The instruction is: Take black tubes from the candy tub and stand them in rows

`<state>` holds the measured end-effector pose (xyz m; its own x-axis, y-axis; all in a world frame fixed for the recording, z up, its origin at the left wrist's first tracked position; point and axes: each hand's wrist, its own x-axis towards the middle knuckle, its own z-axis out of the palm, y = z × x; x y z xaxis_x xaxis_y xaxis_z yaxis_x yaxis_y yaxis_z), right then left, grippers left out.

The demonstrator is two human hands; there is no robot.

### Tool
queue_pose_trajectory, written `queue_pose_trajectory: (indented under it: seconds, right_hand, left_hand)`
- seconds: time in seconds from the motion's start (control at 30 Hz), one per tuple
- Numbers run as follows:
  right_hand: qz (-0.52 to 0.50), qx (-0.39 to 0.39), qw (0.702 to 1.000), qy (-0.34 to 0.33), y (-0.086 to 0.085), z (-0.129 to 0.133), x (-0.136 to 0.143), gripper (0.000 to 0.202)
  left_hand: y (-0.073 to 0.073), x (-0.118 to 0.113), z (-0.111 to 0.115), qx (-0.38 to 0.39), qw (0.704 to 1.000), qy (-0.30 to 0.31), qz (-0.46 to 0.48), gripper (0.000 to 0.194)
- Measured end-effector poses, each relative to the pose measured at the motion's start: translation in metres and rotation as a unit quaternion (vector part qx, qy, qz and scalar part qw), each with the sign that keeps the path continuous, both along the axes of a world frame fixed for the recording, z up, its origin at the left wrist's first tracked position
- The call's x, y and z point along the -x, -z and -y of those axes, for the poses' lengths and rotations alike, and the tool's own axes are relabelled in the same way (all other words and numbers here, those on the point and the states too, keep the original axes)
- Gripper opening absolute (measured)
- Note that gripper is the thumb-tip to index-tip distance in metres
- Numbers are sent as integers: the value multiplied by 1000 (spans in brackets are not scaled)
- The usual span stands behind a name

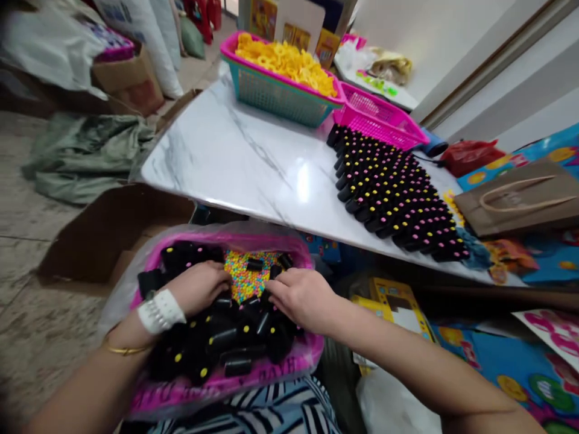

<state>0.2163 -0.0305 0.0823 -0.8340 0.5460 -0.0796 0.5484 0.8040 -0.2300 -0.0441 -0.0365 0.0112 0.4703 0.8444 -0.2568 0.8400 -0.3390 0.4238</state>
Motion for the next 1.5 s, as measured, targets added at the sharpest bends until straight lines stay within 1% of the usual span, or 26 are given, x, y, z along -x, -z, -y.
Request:
queue_pose_trajectory:
  seconds: [0.07,0.13,0.17,0.23,0.37,0.47,0.53,0.6,0.67,0.73,0.8,1.0,1.03,1.07,1.13,1.2,1.27,1.33,1.4,1.47,1.5]
  right_hand:
    - [3,-13,998,66,22,0,-2,24]
    - [15,-22,992,124,38,-10,1,23]
    - [19,-20,990,141,44,-17,4,23]
    - [19,-3,989,146,55,-29,17,26]
    - [49,43,991,115,79,-43,47,34]
    - [61,56,991,110,88,-44,56,33]
    - [13,74,991,115,86,-41,51,36]
    - [-83,107,982,129,78,-36,41,37]
    - [-190,160,956,157,70,-30,30,37]
    - [-267,225,918,190,63,-25,21,35]
    - [-304,275,888,208,59,-22,17,34]
    - [-342,339,854,196,50,-16,23,35]
    - [-347,336,854,193,49,-16,24,35]
    - [-343,320,862,192,50,-17,24,35]
    - [-308,251,898,191,55,-22,24,33]
    - [-251,177,935,176,65,-30,25,32]
    - [-204,151,956,147,74,-37,28,31]
    - [-194,173,958,123,76,-40,32,31]
    - [-223,198,948,114,72,-40,35,33]
    - [-248,176,947,104,67,-39,35,34]
    - [-244,149,954,94,66,-39,35,33]
  left_hand:
    - [-3,-6,0,-21,1000,-12,15,29]
    - [-7,-10,-1,-52,996,-56,38,35]
    - [-8,-12,-2,-65,994,-76,46,36]
    - [-8,-16,-4,-77,992,-93,46,37]
    - [-2,-20,-4,-51,997,-64,15,30]
    - [0,-19,2,-17,999,-49,-13,23]
    - [-1,-16,6,-2,998,-52,-37,24]
    - [-2,-13,8,-1,997,-57,-52,25]
    - [-2,-9,7,-6,997,-57,-53,25]
    - [-1,-7,5,-10,997,-54,-48,28]
    - [-1,-7,4,-10,997,-55,-52,29]
    - [-2,-14,1,-14,996,-46,-78,26]
    - [-3,-16,1,-14,996,-42,-78,26]
    - [-3,-17,1,-14,996,-38,-79,26]
    - [-4,-19,2,-21,996,-38,-83,25]
    - [-6,-20,3,-45,993,-51,-93,24]
    - [-7,-20,4,-73,990,-67,-100,24]
    - [-9,-20,5,-87,988,-76,-102,25]
    - [-10,-19,7,-82,988,-79,-104,26]
    - [-10,-17,8,-76,988,-80,-111,24]
    - [-10,-16,9,-75,987,-80,-114,23]
